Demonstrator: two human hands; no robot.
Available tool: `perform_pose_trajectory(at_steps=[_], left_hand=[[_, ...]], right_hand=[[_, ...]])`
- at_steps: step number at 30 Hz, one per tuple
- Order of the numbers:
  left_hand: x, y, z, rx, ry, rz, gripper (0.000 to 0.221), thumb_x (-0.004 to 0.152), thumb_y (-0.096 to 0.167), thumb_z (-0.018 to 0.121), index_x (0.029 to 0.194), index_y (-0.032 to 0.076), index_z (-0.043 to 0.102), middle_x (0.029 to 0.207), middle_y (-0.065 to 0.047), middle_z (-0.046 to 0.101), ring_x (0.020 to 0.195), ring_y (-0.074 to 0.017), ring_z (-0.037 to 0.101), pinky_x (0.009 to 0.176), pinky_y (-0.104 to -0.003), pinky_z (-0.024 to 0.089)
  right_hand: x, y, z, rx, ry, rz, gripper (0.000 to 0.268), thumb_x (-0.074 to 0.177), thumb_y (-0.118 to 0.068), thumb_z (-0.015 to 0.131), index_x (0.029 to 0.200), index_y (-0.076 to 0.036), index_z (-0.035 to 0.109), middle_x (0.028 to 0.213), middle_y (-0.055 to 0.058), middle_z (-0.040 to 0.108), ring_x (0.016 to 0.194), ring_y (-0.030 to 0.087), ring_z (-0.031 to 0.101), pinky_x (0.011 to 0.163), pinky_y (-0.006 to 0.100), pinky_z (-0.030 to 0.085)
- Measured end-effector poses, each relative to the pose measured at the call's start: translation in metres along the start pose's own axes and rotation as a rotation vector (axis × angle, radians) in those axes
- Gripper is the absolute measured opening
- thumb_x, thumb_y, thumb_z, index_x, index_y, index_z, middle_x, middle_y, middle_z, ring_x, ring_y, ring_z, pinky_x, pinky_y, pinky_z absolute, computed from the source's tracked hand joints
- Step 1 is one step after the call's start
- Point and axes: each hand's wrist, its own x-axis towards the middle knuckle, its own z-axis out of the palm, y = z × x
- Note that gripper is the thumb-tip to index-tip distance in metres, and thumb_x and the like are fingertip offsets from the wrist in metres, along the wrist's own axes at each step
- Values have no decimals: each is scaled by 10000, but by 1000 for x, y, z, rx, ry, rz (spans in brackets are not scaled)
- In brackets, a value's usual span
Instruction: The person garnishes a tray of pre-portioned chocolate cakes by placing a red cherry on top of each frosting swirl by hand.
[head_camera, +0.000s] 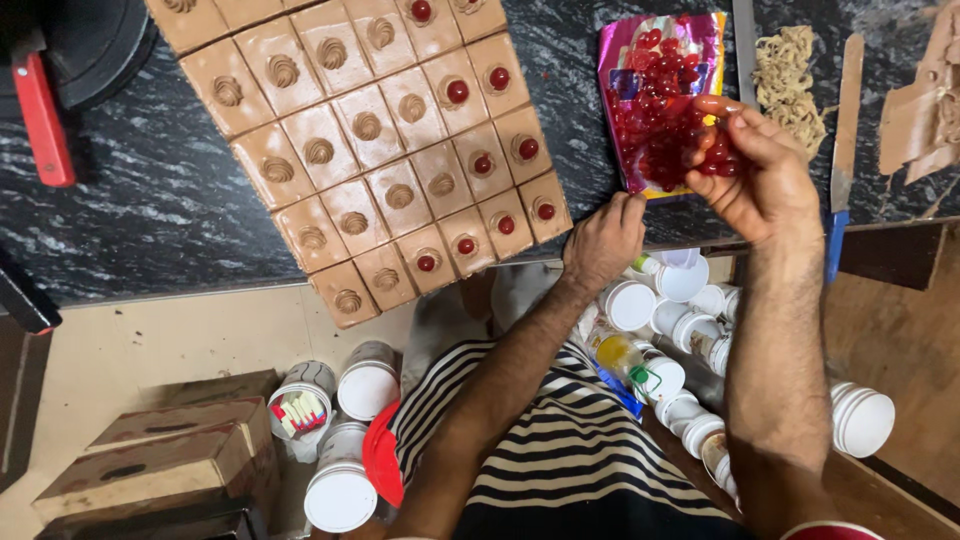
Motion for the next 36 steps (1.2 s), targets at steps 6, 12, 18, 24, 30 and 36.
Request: perform_pose_trajectory(at_steps=[6,12,18,24,30,36], left_hand=[[0,1,-1,-15,27,13,258,932,106,632,1159,15,549,1065,-159,648,870,-302,721,719,-381,619],[-1,3,0,-21,25,-48,261,917,126,629,1159,50,565,1041,-140,645,829,-301,721,690,-404,606],[0,-3,10,28,130,-15,179,956,116,615,1121,66,566,1027,-139,628,763,-311,707,653,-436,600],[-6,3,6,-39,57,0,195,959,84,597,1145,32,568,1005,-142,626,761,-321,709,641,-432,599],[-10,4,6,-20,99,16,225,929,90,617,1141,36,562,1033,-163,631,782,-330,706,675,-438,602],[-4,2,1,-29,184,20,127,965,83,602,1081,78,551,999,-133,612,760,-313,695,688,-468,589]], right_hand=[[0,-8,30,-169,94,26,251,1177,-97,493,1382,-26,618,858,40,597,650,81,553,462,158,405],[-7,-4,60,-825,295,-478,142,1236,-97,578,1291,14,645,799,31,576,614,89,491,509,231,373],[20,19,37,-1202,168,-392,180,1024,-56,587,1155,1,698,890,27,686,781,84,639,664,258,501],[30,27,6,-1484,335,-567,172,1145,-18,593,1113,61,742,902,105,693,857,184,649,732,334,488],[21,8,35,-1130,413,-381,206,1062,-198,606,1122,-39,721,805,27,653,669,100,587,582,311,449],[32,1,28,-742,391,-140,176,1048,-113,625,1134,26,561,834,21,688,617,90,590,481,266,431]])
